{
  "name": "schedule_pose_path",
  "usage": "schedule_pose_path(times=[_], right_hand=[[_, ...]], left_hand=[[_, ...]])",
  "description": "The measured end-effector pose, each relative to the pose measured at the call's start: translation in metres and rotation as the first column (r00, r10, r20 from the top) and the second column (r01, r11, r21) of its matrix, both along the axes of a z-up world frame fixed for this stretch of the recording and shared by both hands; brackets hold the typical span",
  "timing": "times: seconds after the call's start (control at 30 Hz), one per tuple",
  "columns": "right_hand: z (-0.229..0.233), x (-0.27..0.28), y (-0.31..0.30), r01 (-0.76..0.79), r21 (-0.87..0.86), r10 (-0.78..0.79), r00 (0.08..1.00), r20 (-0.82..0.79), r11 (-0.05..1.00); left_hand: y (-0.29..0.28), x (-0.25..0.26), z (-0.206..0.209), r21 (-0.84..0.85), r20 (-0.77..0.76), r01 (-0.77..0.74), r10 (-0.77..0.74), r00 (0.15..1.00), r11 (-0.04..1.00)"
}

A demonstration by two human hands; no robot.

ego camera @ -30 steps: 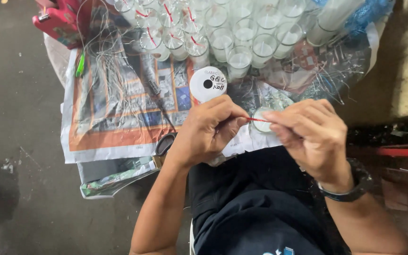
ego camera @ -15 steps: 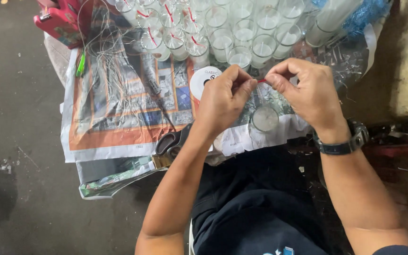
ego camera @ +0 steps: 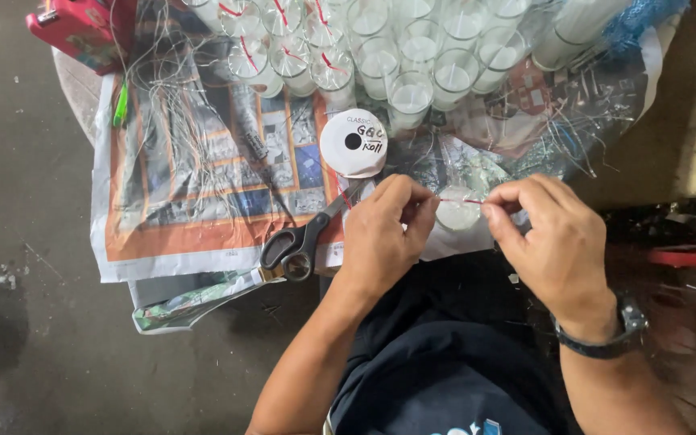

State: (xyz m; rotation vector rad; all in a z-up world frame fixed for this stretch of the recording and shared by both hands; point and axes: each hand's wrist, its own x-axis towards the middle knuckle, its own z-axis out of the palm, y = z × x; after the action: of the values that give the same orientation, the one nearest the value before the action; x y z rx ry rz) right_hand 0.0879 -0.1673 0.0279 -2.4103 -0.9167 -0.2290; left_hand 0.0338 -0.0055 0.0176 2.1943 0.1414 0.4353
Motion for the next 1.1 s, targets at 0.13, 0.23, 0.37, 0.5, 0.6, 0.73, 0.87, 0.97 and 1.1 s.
schedule_pose_path(times=[0.13,0.23,0.37,0.5,0.6,0.73,0.87,0.97,1.1], right_hand=[[0.002,-0.009,-0.003,-0.02,0.059,0.019,0.999,0.026,0.998],[0.008,-0.013,-0.003,-0.105,0.099,0.105,0.994,0.005,0.99],[0.016,-0.014,0.0,-0.145,0.236,0.194,0.961,-0.196,0.961],[0.01,-0.004,-0.001,0.006,0.243,0.082,0.933,-0.351,0.97],[0.016,0.001,0.004,-0.132,0.215,0.205,0.907,-0.368,0.968],[0.006,0.001,0.003,-0.261,0.14,0.283,0.943,-0.175,0.955],[-0.001,0.001,0.003,-0.27,0.22,0.312,0.933,-0.18,0.937],[-0.014,0.005,0.003,-0.181,0.356,0.272,0.936,-0.224,0.917],[-0.008,0.004,0.007,-0.101,0.354,0.201,0.945,-0.258,0.93]], left_hand=[[-0.005,-0.009,-0.009,0.107,0.207,-0.007,-0.015,0.978,0.994],[-0.011,-0.014,-0.015,0.15,0.233,0.102,-0.135,0.963,0.983],[-0.014,-0.01,-0.014,0.149,0.2,0.196,-0.224,0.954,0.969],[-0.012,-0.01,-0.017,0.048,0.171,0.239,-0.243,0.955,0.97],[-0.011,-0.011,-0.015,0.012,0.161,0.265,-0.263,0.951,0.964],[-0.006,-0.011,-0.001,-0.13,0.12,0.304,-0.29,0.95,0.944],[-0.005,-0.01,0.003,-0.266,0.188,0.352,-0.31,0.932,0.897],[-0.007,-0.006,-0.005,-0.337,0.237,0.336,-0.267,0.934,0.879],[-0.009,-0.004,-0.008,-0.314,0.246,0.282,-0.209,0.946,0.907]])
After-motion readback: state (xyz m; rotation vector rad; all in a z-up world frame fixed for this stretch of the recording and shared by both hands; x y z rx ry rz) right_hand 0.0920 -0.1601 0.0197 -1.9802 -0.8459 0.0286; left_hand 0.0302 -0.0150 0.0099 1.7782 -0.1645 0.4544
